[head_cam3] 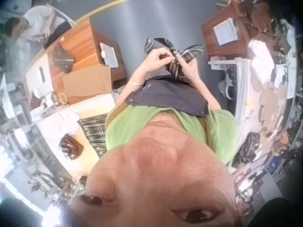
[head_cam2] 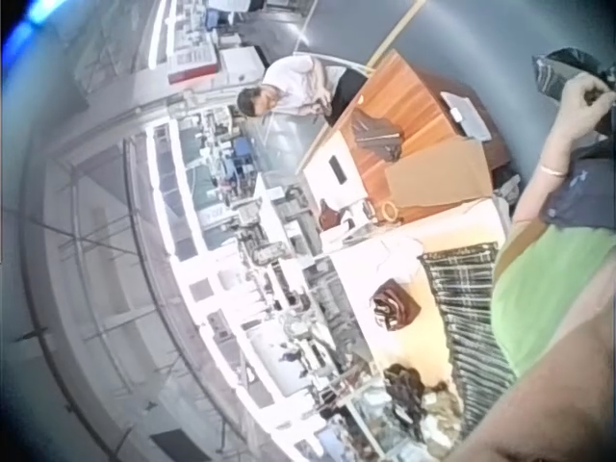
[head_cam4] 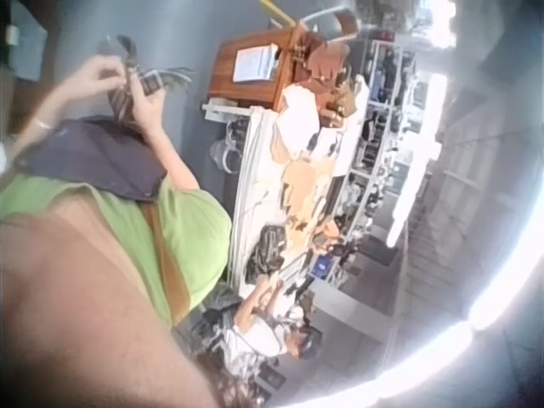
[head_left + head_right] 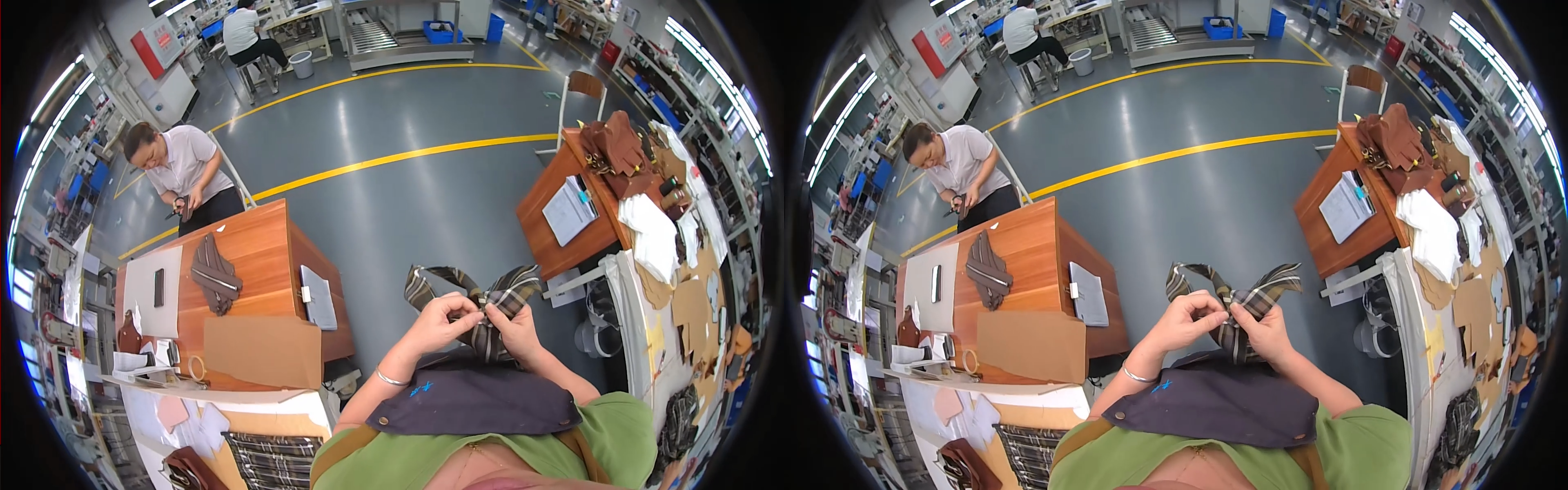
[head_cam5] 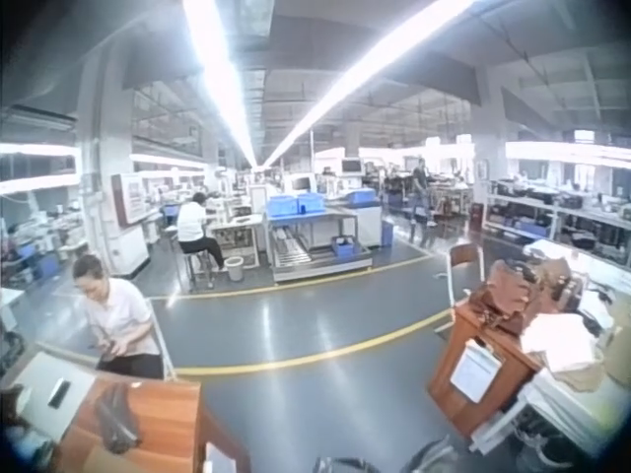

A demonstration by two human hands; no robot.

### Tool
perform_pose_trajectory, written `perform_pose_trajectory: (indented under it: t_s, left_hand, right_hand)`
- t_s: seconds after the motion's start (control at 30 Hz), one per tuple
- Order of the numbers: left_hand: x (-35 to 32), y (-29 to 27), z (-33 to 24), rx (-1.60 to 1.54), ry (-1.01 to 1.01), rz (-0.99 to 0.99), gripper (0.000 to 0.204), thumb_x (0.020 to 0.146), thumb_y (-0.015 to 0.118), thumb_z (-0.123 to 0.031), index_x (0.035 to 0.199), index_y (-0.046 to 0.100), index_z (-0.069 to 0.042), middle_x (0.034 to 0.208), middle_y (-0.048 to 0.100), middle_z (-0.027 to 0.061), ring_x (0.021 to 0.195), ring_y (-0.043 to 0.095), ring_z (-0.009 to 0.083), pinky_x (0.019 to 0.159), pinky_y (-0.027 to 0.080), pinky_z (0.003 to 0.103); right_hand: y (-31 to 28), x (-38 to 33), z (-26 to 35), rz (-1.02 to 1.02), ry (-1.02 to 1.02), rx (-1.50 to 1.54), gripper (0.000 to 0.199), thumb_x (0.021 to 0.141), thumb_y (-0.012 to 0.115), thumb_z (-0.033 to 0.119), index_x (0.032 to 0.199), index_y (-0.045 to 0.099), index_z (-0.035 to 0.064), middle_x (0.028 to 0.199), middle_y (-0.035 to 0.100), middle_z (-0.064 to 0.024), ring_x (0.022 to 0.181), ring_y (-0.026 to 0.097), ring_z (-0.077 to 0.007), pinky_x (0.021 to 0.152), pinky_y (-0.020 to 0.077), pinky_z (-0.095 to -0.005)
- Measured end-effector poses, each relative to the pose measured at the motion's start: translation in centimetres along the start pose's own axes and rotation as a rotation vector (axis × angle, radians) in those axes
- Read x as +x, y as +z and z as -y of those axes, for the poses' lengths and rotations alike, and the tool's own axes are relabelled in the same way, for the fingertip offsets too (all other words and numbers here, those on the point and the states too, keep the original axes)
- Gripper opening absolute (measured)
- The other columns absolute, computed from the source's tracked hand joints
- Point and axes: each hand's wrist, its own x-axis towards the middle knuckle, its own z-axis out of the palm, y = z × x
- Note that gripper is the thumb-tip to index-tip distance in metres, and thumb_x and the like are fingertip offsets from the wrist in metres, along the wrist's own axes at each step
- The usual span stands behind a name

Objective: The recorder organizes and applies glue to plaid fabric components at a workshop table, then transfers them to a sewing station.

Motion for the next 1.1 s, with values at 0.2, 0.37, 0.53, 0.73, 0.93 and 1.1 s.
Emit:
perform_pose_trajectory:
  t_s: [0.2, 0.37, 0.53, 0.73, 0.93, 1.1]
  left_hand:
    - [3.2, -4.9, -0.1, 0.028, 0.115, -0.450, 0.012, 0.080, 0.072, -0.008, 0.090, 0.069, -0.001, 0.074, 0.055, -0.0009, 0.067, 0.049, 0.0066, 0.062, 0.041, 0.023]
    - [6.0, -7.8, -1.6, 0.219, 0.189, -0.614, 0.012, 0.077, 0.074, -0.007, 0.088, 0.069, -0.003, 0.072, 0.053, 0.0011, 0.068, 0.049, 0.0100, 0.061, 0.040, 0.025]
    - [11.1, -10.4, -4.3, 0.462, 0.235, -0.849, 0.008, 0.074, 0.072, -0.004, 0.080, 0.066, -0.003, 0.069, 0.049, -0.0001, 0.066, 0.047, 0.0102, 0.061, 0.038, 0.026]
    - [16.0, -14.6, -6.5, 0.443, 0.203, -0.972, 0.010, 0.077, 0.071, -0.008, 0.083, 0.064, -0.002, 0.070, 0.054, -0.0001, 0.064, 0.047, 0.0082, 0.060, 0.040, 0.025]
    - [17.3, -18.8, -6.7, 0.346, 0.134, -1.074, 0.013, 0.074, 0.073, -0.007, 0.083, 0.068, 0.000, 0.067, 0.050, -0.0010, 0.064, 0.046, 0.0077, 0.060, 0.038, 0.025]
    - [17.5, -21.5, -6.2, 0.218, 0.124, -1.066, 0.014, 0.076, 0.071, -0.003, 0.089, 0.066, 0.000, 0.075, 0.053, -0.0005, 0.070, 0.047, 0.0074, 0.066, 0.040, 0.024]
  right_hand:
    - [2.7, 8.7, -1.1, 0.036, 0.031, 0.088, 0.008, 0.094, 0.061, 0.010, 0.096, 0.066, 0.0042, 0.089, 0.066, 0.0033, 0.081, 0.059, -0.0044, 0.071, 0.0480, -0.0225]
    - [3.2, 15.9, -1.2, 0.178, 0.195, 0.338, 0.007, 0.094, 0.061, 0.010, 0.097, 0.064, 0.0044, 0.090, 0.065, 0.0013, 0.081, 0.060, -0.0056, 0.071, 0.0496, -0.0241]
    - [3.4, 24.5, 0.0, 0.344, 0.279, 0.252, 0.013, 0.087, 0.069, 0.009, 0.096, 0.063, 0.0033, 0.090, 0.066, 0.0003, 0.080, 0.060, -0.0071, 0.072, 0.0507, -0.0247]
    - [4.5, 34.0, 1.6, 0.447, 0.252, 0.198, 0.010, 0.087, 0.069, 0.010, 0.093, 0.064, 0.0036, 0.086, 0.066, 0.0002, 0.078, 0.060, -0.0088, 0.069, 0.0521, -0.0277]
    - [7.2, 39.1, 1.2, 0.491, 0.435, 0.378, 0.008, 0.089, 0.069, 0.010, 0.093, 0.063, 0.0054, 0.087, 0.066, -0.0009, 0.077, 0.063, -0.0100, 0.067, 0.0537, -0.0272]
    - [9.1, 41.7, -0.3, 0.501, 0.439, 0.230, 0.009, 0.089, 0.068, 0.010, 0.095, 0.063, 0.0064, 0.088, 0.065, -0.0009, 0.080, 0.063, -0.0107, 0.070, 0.0530, -0.0282]
